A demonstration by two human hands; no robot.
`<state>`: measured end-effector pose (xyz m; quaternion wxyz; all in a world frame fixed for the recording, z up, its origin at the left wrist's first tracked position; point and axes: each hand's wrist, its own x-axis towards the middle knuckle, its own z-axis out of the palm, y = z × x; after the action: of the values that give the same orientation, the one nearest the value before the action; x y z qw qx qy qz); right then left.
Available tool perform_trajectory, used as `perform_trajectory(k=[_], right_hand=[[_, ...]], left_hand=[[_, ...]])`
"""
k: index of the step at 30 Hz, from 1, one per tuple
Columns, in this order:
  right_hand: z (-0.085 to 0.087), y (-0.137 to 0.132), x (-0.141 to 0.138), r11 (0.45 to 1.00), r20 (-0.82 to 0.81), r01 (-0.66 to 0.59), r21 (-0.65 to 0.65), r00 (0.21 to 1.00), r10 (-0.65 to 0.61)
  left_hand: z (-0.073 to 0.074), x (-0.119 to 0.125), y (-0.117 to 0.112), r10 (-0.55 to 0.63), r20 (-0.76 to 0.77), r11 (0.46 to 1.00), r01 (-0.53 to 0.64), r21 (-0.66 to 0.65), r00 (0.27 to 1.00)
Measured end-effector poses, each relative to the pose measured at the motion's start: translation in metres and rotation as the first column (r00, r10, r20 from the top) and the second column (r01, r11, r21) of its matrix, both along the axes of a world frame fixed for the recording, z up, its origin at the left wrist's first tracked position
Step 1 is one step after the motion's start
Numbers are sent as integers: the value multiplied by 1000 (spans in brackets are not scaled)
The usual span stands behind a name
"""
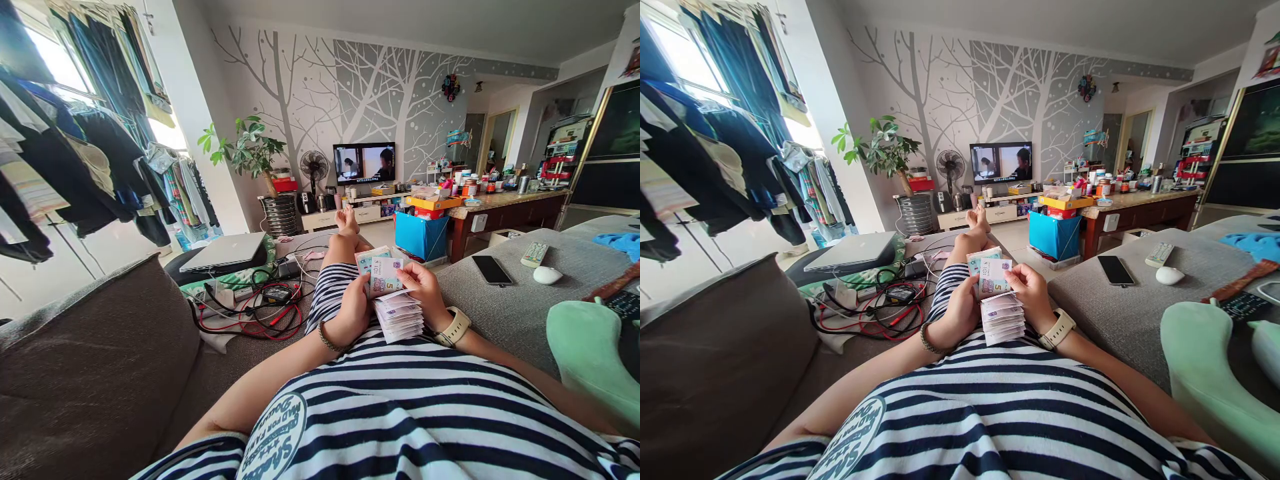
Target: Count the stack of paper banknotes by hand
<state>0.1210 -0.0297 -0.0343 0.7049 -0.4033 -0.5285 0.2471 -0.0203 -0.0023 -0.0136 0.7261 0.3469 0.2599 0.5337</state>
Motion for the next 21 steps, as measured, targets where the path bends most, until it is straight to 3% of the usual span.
perform_trajectory(k=[21], right_hand=[[1, -5, 0, 999, -12, -36, 19, 999, 36]], left_hand=[[-4, -4, 3, -23, -32, 999, 24, 35, 999]])
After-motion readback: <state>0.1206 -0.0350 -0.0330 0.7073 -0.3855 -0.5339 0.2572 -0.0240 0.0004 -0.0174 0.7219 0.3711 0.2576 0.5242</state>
